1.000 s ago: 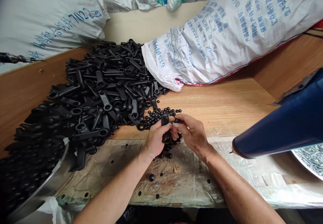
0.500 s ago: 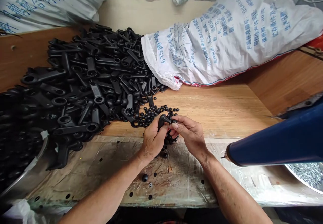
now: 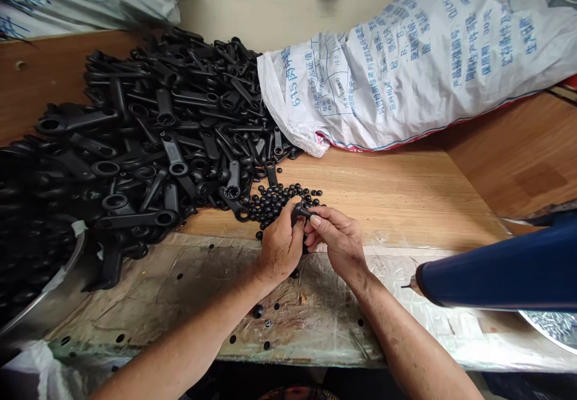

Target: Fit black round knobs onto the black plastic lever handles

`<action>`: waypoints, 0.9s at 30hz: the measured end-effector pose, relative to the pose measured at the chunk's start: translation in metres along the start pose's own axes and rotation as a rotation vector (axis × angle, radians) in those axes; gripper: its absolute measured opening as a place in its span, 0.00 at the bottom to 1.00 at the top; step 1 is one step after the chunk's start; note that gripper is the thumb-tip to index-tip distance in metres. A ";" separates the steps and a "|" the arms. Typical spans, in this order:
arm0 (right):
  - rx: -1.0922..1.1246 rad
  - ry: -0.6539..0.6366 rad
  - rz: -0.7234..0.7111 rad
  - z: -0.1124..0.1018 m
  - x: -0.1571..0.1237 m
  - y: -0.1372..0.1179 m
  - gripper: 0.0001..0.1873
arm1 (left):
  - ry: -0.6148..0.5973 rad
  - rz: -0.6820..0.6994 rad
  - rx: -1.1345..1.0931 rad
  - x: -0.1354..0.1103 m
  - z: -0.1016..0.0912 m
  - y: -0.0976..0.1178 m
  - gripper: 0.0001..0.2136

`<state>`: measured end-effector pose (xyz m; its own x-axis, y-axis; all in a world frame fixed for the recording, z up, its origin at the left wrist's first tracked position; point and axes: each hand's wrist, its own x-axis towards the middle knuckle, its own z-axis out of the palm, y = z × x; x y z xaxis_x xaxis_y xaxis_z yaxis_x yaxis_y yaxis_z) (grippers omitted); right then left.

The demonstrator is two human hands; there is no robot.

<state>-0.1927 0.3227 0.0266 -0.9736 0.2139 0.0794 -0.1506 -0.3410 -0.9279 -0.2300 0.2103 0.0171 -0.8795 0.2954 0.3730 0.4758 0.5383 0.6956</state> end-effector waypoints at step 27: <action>-0.676 0.210 -0.128 -0.031 -0.033 -0.033 0.18 | -0.540 0.511 0.418 -0.048 0.020 0.015 0.19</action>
<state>-0.1506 0.3549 0.0432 -0.8915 0.4094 0.1939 -0.0560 0.3251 -0.9440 -0.1800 0.2202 -0.0028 -0.4837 0.8601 0.1618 0.8698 0.4519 0.1980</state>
